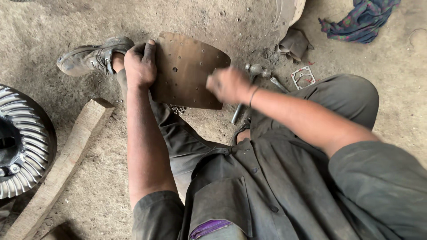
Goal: The person sits on the floor and uses a scraper to remove rust and debris from a curved metal part. They repeatedly scrape the surface, flip the part, and continue cleaning different areas.
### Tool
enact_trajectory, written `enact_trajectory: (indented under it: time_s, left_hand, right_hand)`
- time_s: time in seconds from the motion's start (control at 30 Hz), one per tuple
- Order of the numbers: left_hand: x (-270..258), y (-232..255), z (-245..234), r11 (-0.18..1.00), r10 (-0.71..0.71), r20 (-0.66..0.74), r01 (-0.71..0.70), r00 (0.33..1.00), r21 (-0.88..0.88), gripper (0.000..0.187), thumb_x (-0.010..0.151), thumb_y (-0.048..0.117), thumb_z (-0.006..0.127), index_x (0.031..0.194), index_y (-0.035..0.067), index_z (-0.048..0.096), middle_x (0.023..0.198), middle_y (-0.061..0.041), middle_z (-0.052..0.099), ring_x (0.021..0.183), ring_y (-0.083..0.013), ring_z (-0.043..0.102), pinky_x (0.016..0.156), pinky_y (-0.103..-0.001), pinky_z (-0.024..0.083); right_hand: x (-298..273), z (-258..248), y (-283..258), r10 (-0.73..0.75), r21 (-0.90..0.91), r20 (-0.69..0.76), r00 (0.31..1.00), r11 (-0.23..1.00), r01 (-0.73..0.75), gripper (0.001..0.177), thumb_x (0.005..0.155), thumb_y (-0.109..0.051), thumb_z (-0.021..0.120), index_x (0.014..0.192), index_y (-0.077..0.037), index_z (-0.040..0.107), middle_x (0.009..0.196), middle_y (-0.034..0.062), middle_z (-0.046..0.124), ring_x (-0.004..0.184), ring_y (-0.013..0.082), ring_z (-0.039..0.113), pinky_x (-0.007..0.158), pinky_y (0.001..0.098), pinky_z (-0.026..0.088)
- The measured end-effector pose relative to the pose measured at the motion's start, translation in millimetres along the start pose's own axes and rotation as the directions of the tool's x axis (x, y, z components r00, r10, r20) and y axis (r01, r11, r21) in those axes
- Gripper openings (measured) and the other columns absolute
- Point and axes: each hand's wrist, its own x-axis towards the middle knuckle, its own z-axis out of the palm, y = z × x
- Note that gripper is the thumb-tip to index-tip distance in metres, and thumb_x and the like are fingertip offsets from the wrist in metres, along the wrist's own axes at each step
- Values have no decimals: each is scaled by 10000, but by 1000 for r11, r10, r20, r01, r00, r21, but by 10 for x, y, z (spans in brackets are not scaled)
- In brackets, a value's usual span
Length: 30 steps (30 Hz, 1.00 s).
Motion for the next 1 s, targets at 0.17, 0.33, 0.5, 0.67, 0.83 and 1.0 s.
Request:
enact_trajectory:
  time_s: [0.17,0.33,0.5,0.67,0.83,1.0]
  left_hand:
    - [35,40,5,997,30,-61,-25,998,75,387,1052,330,644,978,-39,736,777,-146,712,708,-150,673,697,-311,525]
    - [11,-22,-31,999,-38,-19,38,999,15,388,1050,341,632,1014,-31,735,805,-131,733,714,-155,650,688,-307,522]
    - [4,-11,-56,1000,-6,-44,7,999,22,374,1053,324,631,1034,-33,740,828,-135,738,753,-157,662,723,-305,527]
    - [-61,-67,-96,1000,27,-41,-27,999,-4,363,1059,323,624,1087,-18,745,883,-126,756,790,-147,671,747,-297,528]
    - [-73,-49,-125,1000,-5,-78,5,997,1,362,1044,322,632,1079,-23,738,876,-142,753,794,-150,680,746,-299,537]
    - [-141,-55,-144,990,-29,-110,44,993,137,404,1065,351,611,1022,-24,754,835,-187,722,765,-236,663,729,-353,519]
  right_hand:
    - [39,1,102,-173,-13,-147,974,985,173,683,1069,-648,312,698,-150,597,550,63,547,474,211,541,499,387,467]
    - [15,32,117,64,93,-41,997,994,-60,680,1029,-657,254,723,-159,600,499,25,505,400,175,486,415,371,436]
    - [-4,54,110,-58,50,41,997,997,56,650,1042,-613,247,703,-171,582,488,-15,466,374,144,413,371,345,369]
    - [-44,176,58,200,247,-43,979,951,-184,603,1079,-567,250,696,-183,513,503,-36,408,381,127,348,339,324,320]
    - [104,79,62,-97,7,33,995,995,97,574,1033,-568,289,670,-205,547,444,-49,386,336,108,332,322,316,301]
    - [275,22,336,307,221,-25,951,930,-295,641,1075,-591,267,648,-183,515,499,-62,387,389,129,340,347,356,326]
